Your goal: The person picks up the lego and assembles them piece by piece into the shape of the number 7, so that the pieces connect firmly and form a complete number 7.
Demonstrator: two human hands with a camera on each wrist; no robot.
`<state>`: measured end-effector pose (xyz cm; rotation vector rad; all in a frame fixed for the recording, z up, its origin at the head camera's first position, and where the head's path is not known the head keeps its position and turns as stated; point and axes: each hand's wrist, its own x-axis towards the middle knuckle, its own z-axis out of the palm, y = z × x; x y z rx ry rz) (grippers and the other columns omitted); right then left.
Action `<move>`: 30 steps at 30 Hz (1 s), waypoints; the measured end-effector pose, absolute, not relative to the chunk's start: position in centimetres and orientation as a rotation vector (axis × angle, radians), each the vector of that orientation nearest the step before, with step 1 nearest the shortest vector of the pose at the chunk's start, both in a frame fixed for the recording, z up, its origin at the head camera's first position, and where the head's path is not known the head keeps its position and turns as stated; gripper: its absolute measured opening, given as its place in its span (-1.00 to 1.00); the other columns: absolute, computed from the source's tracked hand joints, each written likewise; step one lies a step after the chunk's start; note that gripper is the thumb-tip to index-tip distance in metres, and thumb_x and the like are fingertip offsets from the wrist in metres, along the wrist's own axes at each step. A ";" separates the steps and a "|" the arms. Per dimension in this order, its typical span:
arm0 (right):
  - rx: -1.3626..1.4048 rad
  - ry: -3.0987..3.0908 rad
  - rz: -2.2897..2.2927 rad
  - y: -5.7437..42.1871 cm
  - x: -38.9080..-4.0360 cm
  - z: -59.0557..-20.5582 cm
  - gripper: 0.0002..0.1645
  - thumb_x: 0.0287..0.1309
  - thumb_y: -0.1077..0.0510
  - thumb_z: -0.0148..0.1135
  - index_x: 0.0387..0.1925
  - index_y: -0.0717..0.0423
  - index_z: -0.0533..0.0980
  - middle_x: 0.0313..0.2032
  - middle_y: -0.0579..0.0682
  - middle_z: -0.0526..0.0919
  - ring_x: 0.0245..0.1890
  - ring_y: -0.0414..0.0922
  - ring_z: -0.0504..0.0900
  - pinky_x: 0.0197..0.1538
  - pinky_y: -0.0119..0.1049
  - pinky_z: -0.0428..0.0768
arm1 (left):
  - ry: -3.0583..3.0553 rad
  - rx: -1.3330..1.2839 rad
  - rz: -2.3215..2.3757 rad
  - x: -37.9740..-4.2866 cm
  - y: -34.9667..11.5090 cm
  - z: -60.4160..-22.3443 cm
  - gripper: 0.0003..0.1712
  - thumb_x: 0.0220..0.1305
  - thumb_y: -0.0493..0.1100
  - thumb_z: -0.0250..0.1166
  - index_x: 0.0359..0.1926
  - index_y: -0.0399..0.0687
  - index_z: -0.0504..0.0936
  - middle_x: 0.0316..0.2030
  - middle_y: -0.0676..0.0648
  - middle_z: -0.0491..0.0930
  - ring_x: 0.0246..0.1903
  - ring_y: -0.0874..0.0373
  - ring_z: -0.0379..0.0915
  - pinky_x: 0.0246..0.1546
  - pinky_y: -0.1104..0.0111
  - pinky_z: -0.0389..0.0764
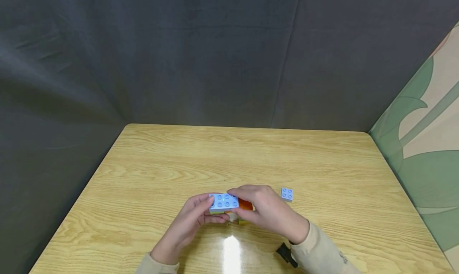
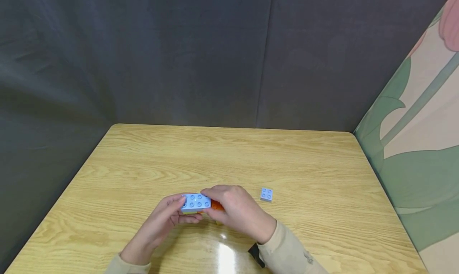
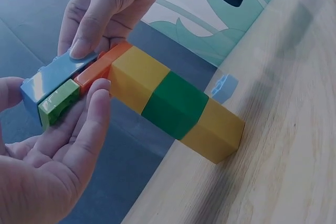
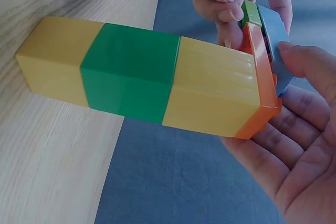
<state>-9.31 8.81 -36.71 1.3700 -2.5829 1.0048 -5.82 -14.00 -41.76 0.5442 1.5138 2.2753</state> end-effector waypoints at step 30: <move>1.373 -2.631 1.054 9.3 -9.3 -36.7 -0.56 0.15 0.18 0.38 0.07 0.20 0.58 -0.08 -0.03 0.71 -0.11 -0.24 0.65 -0.10 -0.37 0.65 | 1.414 0.454 2.283 -6.0 -13.8 -41.9 -0.56 0.52 -0.26 -0.07 0.12 -0.69 0.36 -0.09 -0.36 0.64 -0.15 -0.03 0.67 -0.11 0.29 0.65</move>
